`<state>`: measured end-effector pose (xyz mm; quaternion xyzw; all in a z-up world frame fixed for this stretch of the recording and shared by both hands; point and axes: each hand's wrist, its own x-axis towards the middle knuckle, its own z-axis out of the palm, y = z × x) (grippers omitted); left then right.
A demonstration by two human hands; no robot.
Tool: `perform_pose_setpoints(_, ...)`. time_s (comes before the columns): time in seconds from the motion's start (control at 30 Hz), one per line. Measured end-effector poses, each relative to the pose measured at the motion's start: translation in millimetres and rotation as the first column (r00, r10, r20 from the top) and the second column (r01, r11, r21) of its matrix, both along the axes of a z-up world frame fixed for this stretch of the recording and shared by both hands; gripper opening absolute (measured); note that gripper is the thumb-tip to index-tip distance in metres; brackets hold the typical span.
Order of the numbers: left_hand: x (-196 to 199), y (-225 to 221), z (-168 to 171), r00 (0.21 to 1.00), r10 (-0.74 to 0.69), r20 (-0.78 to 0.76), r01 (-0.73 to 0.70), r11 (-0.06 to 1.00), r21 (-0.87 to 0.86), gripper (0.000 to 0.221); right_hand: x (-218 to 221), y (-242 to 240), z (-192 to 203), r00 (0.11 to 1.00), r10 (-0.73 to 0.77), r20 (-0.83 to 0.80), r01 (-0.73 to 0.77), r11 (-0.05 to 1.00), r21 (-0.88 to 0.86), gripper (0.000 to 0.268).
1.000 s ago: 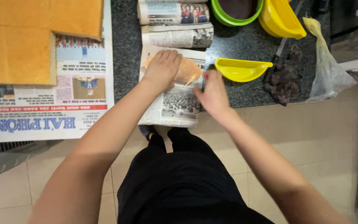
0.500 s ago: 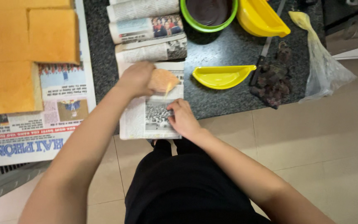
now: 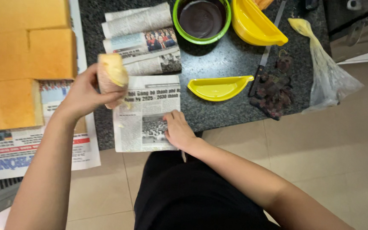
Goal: The person applies yellow sauce to cake slices and bread rolls using a piping bag, wraps the items in newspaper, and places them into plastic containers. They also wipe the kitchen counter with a cloth.
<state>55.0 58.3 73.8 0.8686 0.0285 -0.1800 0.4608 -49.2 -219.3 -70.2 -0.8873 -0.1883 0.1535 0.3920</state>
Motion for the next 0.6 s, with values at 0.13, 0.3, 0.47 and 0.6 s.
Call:
perform_pose_setpoints(0.13, -4, 29, 0, 0.98, 0.195, -0.038, -0.194, 0.898, -0.394, 0.073, 3, 6, 2, 0.997, -0.032, -0.077, 0.03, 0.999, -0.03, 0.05)
perform_pose_setpoints(0.3, -21, 32, -9, 0.921, 0.316, -0.23, -0.358, 0.445, -0.821, 0.083, 8, 7, 7, 0.988, -0.057, -0.147, 0.052, 0.998, -0.037, 0.056)
perform_pose_setpoints(0.47, -35, 6, -19, 0.949, 0.19, -0.254, -0.286, 0.169, -0.943, 0.086, 8, 6, 17, 0.989, -0.094, -0.112, 0.098, 0.995, 0.03, 0.044)
perform_pose_setpoints(0.6, -40, -18, -28, 0.972, 0.112, -0.204, -0.211, 0.046, -0.976, 0.083, -1, -6, 33, 0.95, -0.194, -0.244, 0.235, 0.96, 0.15, 0.032)
